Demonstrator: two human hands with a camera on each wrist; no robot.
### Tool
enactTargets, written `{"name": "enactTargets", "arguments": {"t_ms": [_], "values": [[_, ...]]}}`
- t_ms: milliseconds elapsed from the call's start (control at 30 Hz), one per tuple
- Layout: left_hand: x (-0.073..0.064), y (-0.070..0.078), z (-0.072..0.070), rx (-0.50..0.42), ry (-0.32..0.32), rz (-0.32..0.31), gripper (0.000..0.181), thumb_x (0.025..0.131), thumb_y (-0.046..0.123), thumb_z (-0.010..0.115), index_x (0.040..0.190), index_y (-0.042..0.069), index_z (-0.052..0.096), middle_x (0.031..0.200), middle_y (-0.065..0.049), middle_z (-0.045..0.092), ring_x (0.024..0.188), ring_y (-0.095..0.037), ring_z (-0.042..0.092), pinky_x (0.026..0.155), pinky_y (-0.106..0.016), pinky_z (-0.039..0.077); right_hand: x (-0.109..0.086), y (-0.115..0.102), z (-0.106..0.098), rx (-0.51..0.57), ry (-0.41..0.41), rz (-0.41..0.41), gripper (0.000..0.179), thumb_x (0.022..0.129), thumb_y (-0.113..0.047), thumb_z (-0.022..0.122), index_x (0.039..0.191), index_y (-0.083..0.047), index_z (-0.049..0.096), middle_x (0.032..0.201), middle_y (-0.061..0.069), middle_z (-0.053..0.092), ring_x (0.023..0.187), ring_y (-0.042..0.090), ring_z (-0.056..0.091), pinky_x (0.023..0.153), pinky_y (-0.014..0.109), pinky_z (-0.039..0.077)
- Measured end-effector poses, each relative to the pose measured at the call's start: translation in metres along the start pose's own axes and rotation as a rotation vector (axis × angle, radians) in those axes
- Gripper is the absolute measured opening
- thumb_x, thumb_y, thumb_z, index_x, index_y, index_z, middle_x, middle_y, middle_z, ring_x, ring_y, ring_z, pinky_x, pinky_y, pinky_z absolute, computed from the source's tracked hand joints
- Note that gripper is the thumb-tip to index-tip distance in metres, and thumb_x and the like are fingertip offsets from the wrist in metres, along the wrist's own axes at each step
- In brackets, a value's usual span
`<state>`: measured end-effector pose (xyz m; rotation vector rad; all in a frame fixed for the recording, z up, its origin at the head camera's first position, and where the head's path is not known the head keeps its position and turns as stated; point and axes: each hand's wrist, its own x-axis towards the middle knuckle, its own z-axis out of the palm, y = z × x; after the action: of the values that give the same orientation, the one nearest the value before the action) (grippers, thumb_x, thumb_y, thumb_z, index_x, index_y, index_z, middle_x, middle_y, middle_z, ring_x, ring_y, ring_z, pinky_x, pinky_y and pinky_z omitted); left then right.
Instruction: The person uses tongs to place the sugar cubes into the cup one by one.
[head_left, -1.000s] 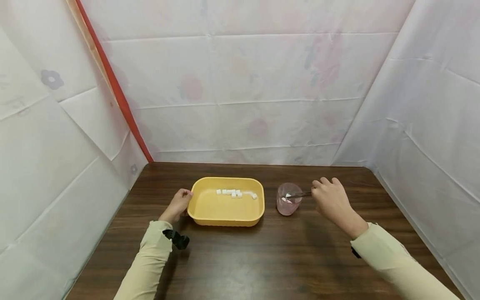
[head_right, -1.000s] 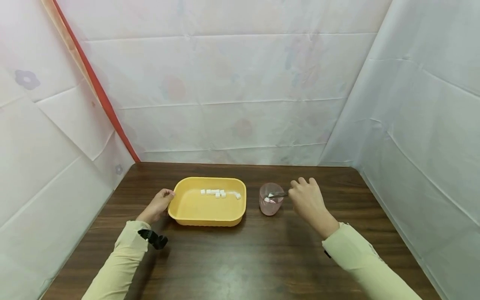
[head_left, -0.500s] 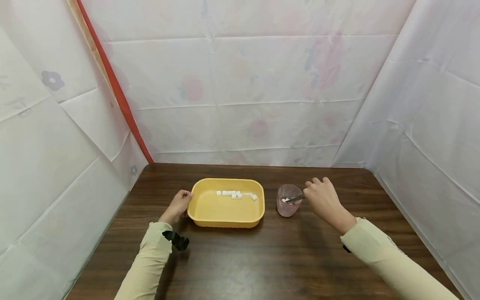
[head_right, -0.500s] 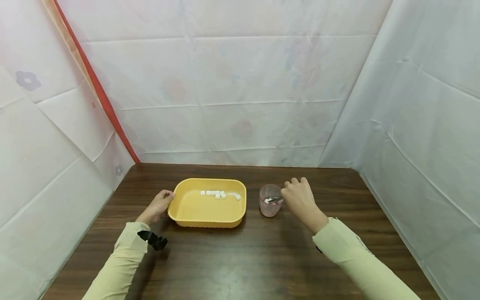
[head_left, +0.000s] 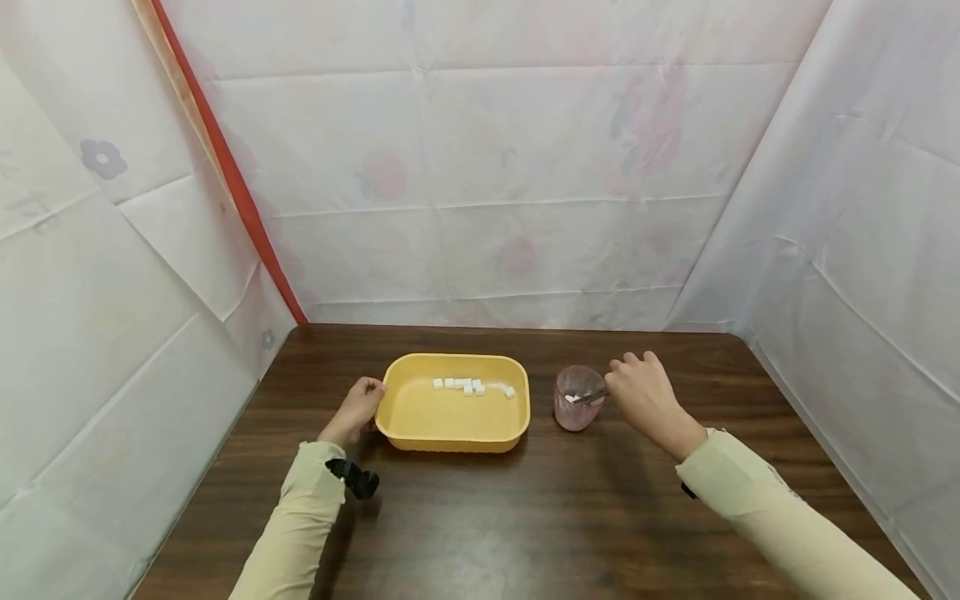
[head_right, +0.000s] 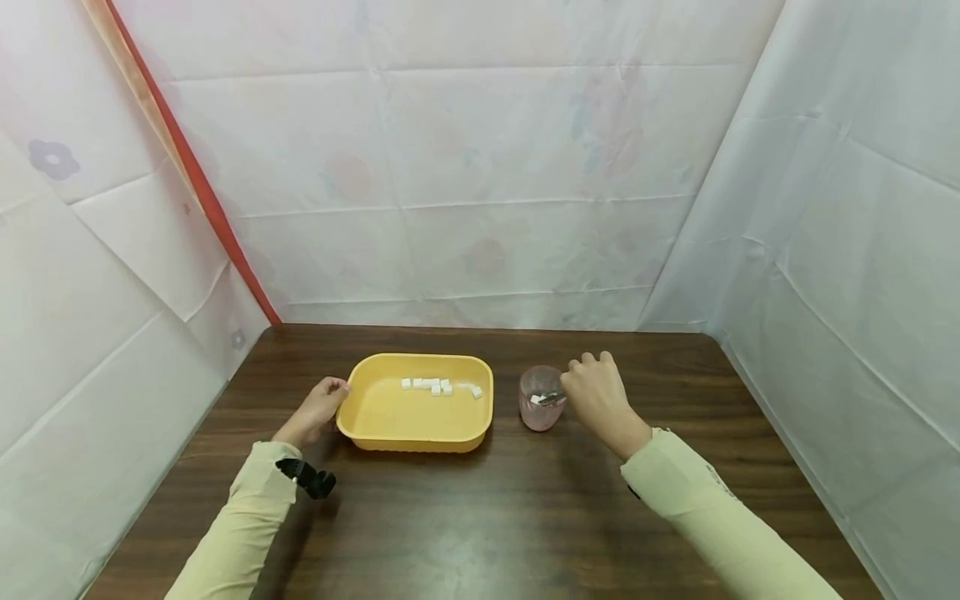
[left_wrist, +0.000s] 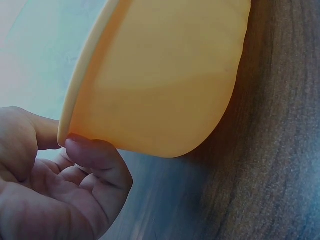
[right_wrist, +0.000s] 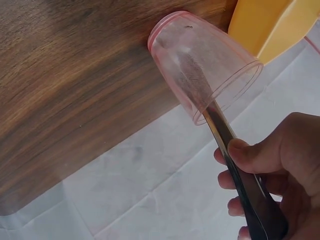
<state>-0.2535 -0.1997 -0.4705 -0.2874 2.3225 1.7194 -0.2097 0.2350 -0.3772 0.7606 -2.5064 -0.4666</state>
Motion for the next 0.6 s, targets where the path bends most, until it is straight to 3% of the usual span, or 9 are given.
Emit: {"name": "enactTargets", "arguments": {"t_ms": [333,600], "values": [[0.001,0.002,0.000,-0.019,-0.004,0.005,0.030,0.104,0.022,0.038,0.123,-0.001,0.037,0.103,-0.017,0.045,0.059,-0.014,0.048,0.051,-0.026,0.044,0.002,0.002,-0.001,-0.001,0.018,0.016,0.023,0.066,0.002,0.072,0.054,-0.011,0.058,0.063,0.005,0.054,0.063,0.026,0.053,0.053,0.037,0.037],[0.000,0.000,-0.001,-0.018,0.003,0.017,0.030,0.104,0.021,0.038,0.123,-0.002,0.036,0.102,-0.018,0.045,0.059,-0.015,0.049,0.051,-0.026,0.044,-0.001,0.008,-0.018,-0.003,0.024,0.021,0.026,0.061,0.000,0.076,0.052,-0.012,0.055,0.064,0.004,0.052,0.063,0.026,0.052,0.053,0.036,0.037]]}}
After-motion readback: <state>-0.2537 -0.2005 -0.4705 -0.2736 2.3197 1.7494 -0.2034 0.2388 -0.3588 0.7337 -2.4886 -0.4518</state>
